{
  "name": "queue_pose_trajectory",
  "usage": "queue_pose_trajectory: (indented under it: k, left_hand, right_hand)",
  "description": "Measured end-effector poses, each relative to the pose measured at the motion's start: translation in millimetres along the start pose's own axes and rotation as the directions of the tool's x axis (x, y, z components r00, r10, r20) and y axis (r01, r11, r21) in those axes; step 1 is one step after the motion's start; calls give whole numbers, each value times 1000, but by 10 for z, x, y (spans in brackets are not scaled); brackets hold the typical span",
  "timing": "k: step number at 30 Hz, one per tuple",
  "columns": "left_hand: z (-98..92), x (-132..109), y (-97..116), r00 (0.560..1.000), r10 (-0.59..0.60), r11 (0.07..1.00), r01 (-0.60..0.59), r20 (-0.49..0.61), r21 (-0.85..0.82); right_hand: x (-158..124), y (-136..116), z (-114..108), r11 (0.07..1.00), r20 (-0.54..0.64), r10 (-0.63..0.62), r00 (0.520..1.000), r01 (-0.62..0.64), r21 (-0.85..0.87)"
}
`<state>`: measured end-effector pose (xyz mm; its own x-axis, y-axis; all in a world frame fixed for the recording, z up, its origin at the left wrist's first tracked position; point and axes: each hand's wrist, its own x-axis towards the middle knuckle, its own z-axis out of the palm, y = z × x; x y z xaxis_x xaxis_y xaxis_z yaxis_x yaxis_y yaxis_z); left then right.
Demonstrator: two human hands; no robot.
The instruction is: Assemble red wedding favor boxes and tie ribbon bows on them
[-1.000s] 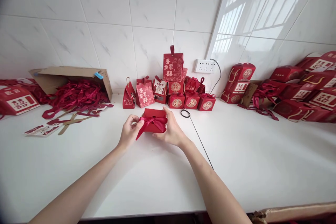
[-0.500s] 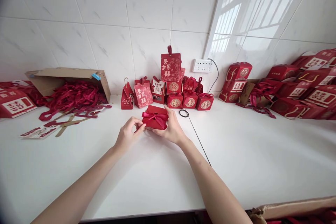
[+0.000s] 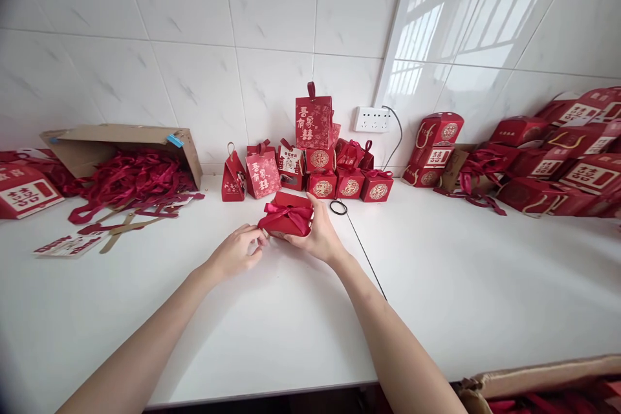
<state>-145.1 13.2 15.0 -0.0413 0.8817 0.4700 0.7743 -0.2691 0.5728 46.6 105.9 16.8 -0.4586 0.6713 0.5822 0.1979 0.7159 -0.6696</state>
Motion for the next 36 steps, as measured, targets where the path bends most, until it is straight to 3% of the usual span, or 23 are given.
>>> queue_pose_trajectory:
  k: [2, 5, 8, 10, 12, 16, 18, 21, 23, 25, 27, 29, 31, 36]
  left_hand:
    - [13, 9, -39, 985, -162, 984, 157, -54, -82]
    - [-27, 58, -110, 921, -297, 952, 267, -252, -150]
    - [-105, 115, -128, 827, -401, 910, 309, -394, -278]
    - [-135, 134, -84, 797, -435, 887, 298, -419, -353]
    - [-128, 132, 0, 815, -428, 876, 266, -392, -403]
    - [-51, 99, 185, 896, -333, 893, 200, -293, -403]
    - [-20, 80, 242, 902, -305, 911, 182, -307, -370]
    - [-7, 45, 291, 876, -263, 932, 124, -403, -340]
    - [-11, 12, 315, 856, -138, 968, 12, -498, -249]
    - [-14, -26, 336, 826, 136, 981, -191, -546, -44]
    - [-14, -60, 355, 746, 454, 889, -419, -488, 185]
    - [-15, -84, 374, 643, 650, 759, -564, -404, 324]
    - [-26, -95, 394, 581, 728, 686, -616, -364, 388]
    - [-71, -114, 439, 493, 822, 569, -680, -285, 463]
  right_hand:
    - [0, -14, -7, 1000, -20, 11, 1000, -11, 5]
    - [-5, -34, -9, 1000, -1, -24, 1000, 24, -4]
    - [-15, -38, -2, 998, 45, -65, 997, 66, -7]
    - [-21, -36, 8, 996, 62, -94, 994, 94, 6]
    - [-27, -40, 22, 992, 74, -129, 989, 128, 16]
    - [-39, -58, 51, 990, 90, -141, 986, 139, 26]
    - [-49, -68, 66, 992, 104, -128, 986, 126, 28]
    - [-68, -88, 94, 990, 118, -141, 983, 139, 23]
    - [-81, -111, 115, 987, 115, -162, 980, 161, 13]
    - [-93, -142, 135, 982, 96, -189, 977, 189, 6]
    - [-104, -175, 147, 975, 64, -220, 973, 221, -1]
    - [-115, -206, 149, 966, 29, -255, 966, 256, -20]
    - [-127, -233, 144, 956, 0, -290, 957, 290, -40]
    - [-153, -296, 133, 932, -67, -362, 930, 360, -47]
